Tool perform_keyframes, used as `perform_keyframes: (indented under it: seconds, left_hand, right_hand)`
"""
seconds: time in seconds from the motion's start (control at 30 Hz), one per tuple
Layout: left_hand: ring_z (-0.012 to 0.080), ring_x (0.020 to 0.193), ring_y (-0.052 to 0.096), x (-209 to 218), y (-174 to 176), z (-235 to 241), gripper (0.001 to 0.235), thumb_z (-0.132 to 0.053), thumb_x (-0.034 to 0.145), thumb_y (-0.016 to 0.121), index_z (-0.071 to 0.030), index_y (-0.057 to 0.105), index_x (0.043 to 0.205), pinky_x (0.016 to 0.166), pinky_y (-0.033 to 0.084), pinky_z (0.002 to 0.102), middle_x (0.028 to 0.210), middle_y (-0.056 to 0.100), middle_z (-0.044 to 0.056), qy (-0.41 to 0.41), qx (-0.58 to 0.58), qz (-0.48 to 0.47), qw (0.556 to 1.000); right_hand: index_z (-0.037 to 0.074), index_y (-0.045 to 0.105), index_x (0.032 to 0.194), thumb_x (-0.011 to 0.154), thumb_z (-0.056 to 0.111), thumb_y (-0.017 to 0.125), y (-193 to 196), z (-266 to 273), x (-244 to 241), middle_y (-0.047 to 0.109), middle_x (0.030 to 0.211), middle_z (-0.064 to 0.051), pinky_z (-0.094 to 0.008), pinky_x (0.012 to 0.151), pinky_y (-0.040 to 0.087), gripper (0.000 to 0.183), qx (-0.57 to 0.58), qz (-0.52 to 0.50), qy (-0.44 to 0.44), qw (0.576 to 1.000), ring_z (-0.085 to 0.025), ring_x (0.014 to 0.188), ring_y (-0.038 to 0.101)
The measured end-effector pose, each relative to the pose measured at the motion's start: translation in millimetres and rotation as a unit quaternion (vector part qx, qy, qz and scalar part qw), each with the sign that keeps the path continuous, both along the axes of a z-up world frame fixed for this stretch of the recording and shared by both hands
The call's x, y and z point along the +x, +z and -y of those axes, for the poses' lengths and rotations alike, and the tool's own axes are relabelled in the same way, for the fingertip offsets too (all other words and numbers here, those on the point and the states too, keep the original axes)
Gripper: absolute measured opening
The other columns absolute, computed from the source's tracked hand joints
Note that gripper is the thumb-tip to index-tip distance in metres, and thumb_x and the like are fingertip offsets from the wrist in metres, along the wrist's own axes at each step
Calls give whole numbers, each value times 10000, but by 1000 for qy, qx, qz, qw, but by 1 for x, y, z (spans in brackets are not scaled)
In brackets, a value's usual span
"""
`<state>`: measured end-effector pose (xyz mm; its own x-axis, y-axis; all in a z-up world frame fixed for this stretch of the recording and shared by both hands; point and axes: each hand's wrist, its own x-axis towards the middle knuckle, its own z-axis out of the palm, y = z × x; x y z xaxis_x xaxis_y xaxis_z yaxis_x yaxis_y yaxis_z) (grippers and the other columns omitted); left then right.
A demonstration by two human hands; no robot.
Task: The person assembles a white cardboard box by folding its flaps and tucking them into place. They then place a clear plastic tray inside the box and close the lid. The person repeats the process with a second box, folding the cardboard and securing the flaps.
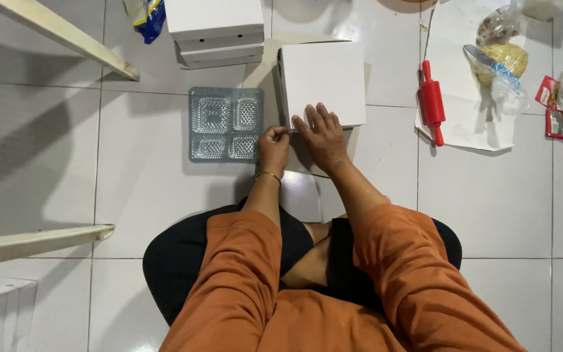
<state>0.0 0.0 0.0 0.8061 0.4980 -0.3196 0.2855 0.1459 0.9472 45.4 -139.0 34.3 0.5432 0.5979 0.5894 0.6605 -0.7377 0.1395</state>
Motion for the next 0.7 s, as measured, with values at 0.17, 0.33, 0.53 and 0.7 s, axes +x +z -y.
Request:
perform_keyframes:
  seconds: [0.17, 0.33, 0.53, 0.7]
  left_hand:
    - [119, 814, 651, -10, 58, -5, 240, -178, 809, 764, -97, 760, 1035, 748, 549, 302, 847, 735, 42, -5, -43, 23, 999]
    - [192, 980, 719, -6, 61, -5, 532, -322, 831, 886, -49, 688, 1242, 866, 592, 345, 1022, 743, 110, -39, -38, 12, 998]
    - [214, 1037, 709, -3, 74, -15, 618, -322, 825, 874, -53, 643, 1330, 899, 590, 371, 1077, 728, 115, -64, -15, -34, 997]
    - [216, 1098, 723, -2, 97, -26, 444, -336, 886, 640, -231, 684, 1315, 935, 586, 376, 1130, 769, 22, -106, 148, -145, 973]
  right_hand:
    - [330, 640, 1347, 885, 279, 805, 1, 5, 2, 634, 1321, -137, -532, 971, 479, 493, 25, -43, -5, 999, -407, 1294, 583]
    - [271, 625, 1400, 763, 550, 828, 20, 33, 23, 566, 1442, -148, -524, 1127, 306, 724, 100, -105, -16, 989, -394, 1403, 467]
    - [93, 298, 1620, 1010, 326, 707, -5, 109, 78, 473, 1469, -350, -555, 1076, 503, 770, 353, -420, -251, 798, -530, 1271, 565]
    - [153, 465, 1523, 775, 174, 856, 28, 106, 54, 713, 916, -202, -467, 615, 665, 844, 413, -657, -225, 589, -330, 729, 757]
